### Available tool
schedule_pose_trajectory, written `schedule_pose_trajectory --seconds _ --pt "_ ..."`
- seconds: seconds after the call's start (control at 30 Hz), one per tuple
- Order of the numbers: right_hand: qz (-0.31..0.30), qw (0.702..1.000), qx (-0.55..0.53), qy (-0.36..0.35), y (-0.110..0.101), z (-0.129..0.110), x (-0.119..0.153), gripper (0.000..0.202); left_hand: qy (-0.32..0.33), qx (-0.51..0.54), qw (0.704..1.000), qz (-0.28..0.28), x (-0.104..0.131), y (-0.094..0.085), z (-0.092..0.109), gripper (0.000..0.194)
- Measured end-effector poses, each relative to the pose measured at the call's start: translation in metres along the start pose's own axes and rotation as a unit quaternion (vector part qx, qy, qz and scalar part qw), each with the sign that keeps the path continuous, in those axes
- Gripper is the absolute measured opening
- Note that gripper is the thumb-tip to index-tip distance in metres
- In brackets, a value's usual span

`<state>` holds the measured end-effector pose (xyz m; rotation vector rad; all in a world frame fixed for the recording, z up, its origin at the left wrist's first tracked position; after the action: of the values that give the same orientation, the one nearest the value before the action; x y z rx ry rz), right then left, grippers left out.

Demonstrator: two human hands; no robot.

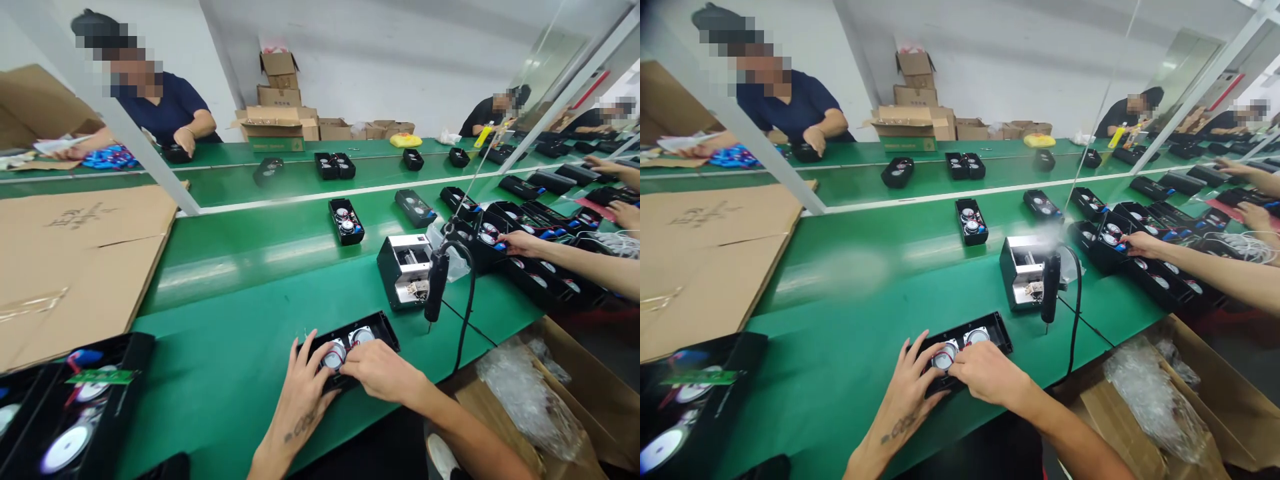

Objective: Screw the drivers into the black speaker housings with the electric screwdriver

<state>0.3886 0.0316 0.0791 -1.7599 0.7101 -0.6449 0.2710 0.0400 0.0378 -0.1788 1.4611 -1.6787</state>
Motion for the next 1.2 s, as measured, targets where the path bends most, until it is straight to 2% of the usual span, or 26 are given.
schedule_pose_trajectory --seconds 0.17,0.3,0.57,0.63,0.73,0.87,0.93,1.1,1.2 --pt "-0.016 1.0 0.022 -0.009 -0.004 -0.003 -0.001 0.026 0.008 0.015 1.0 -0.005 0.001 0.0 0.004 0.027" --pt "-0.021 0.999 0.036 -0.013 -0.003 -0.006 0.0 0.023 -0.005 0.017 1.0 -0.004 0.002 -0.001 0.004 0.034" --pt "0.014 0.995 0.094 -0.03 -0.002 -0.012 -0.003 0.02 0.001 0.024 1.0 0.0 -0.001 -0.004 0.008 0.024" --pt "0.008 0.996 0.078 -0.044 0.0 -0.011 -0.003 0.019 0.0 0.018 1.0 -0.005 -0.001 -0.004 0.009 0.024" --pt "-0.02 0.998 0.025 -0.062 0.003 -0.008 0.0 0.022 0.007 0.001 1.0 -0.017 0.0 -0.001 0.01 0.038" --pt "-0.028 0.998 -0.04 -0.028 -0.001 0.002 0.002 0.026 0.002 0.003 0.999 -0.036 -0.007 0.002 0.009 0.048" --pt "-0.018 0.998 -0.064 -0.008 -0.006 0.008 -0.003 0.032 -0.015 0.033 0.998 -0.058 -0.02 0.001 0.001 0.044" --pt "-0.03 0.996 -0.085 0.022 -0.018 0.03 -0.032 0.036 -0.086 0.158 0.961 -0.21 -0.062 0.009 -0.034 0.007" --pt "-0.033 0.994 -0.089 0.045 -0.026 0.044 -0.048 0.045 -0.091 0.184 0.948 -0.243 -0.083 0.006 -0.049 0.022"
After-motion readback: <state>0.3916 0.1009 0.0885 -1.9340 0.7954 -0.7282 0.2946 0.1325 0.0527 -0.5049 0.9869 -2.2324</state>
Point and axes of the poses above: each hand's wrist, its own x-axis away from the middle knuckle, its own y-axis out of the palm, z = x × y, the point moved 9 cm from there along -x, towards the middle knuckle, and after that the axes turned 5 degrees about z, right-handed, at the moved point
